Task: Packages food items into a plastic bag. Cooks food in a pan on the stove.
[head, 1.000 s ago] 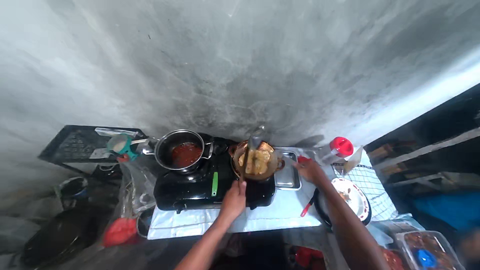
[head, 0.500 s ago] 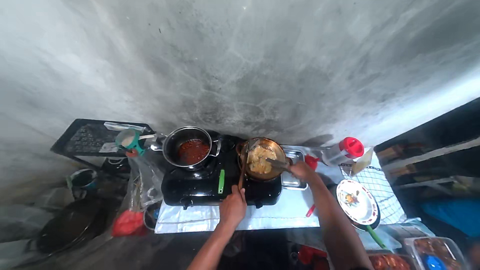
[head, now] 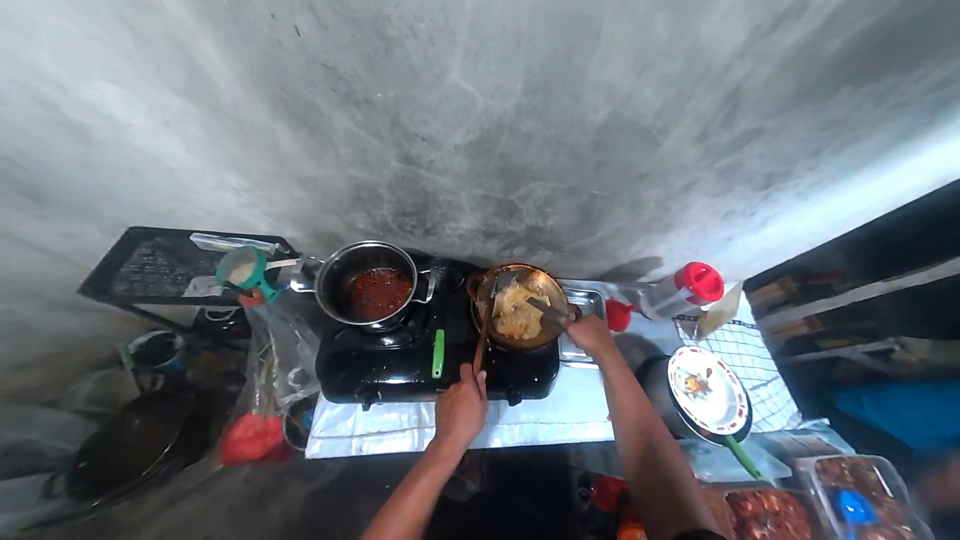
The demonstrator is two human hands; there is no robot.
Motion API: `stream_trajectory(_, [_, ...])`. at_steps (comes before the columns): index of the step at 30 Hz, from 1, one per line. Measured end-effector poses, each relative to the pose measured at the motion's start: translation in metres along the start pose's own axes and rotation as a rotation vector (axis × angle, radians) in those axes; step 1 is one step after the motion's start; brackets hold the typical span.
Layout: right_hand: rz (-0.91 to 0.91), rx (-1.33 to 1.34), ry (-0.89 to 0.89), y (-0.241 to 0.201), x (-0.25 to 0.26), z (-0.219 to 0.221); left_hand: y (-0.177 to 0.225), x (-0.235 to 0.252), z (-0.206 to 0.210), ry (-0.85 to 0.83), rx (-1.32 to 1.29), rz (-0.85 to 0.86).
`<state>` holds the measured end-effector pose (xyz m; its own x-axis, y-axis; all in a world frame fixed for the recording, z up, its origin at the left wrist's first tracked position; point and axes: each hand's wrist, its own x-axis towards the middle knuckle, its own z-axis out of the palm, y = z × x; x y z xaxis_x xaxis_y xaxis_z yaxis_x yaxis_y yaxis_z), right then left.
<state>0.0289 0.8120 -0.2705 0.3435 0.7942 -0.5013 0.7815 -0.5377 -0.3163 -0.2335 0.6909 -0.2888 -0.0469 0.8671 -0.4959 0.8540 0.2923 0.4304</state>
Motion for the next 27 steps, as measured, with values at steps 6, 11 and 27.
stream_trajectory(6, [-0.039, 0.142, 0.059, -0.014, 0.009, 0.023, -0.005, 0.003, 0.007, -0.004, -0.09, 0.012])
stream_trajectory(11, [-0.083, 0.086, 0.083, -0.007, 0.01, 0.019, -0.015, 0.007, 0.011, -0.002, -0.209, 0.043])
stream_trajectory(27, [-0.144, -0.237, 0.347, -0.019, -0.04, -0.033, -0.016, 0.012, 0.011, 0.089, -0.473, 0.138])
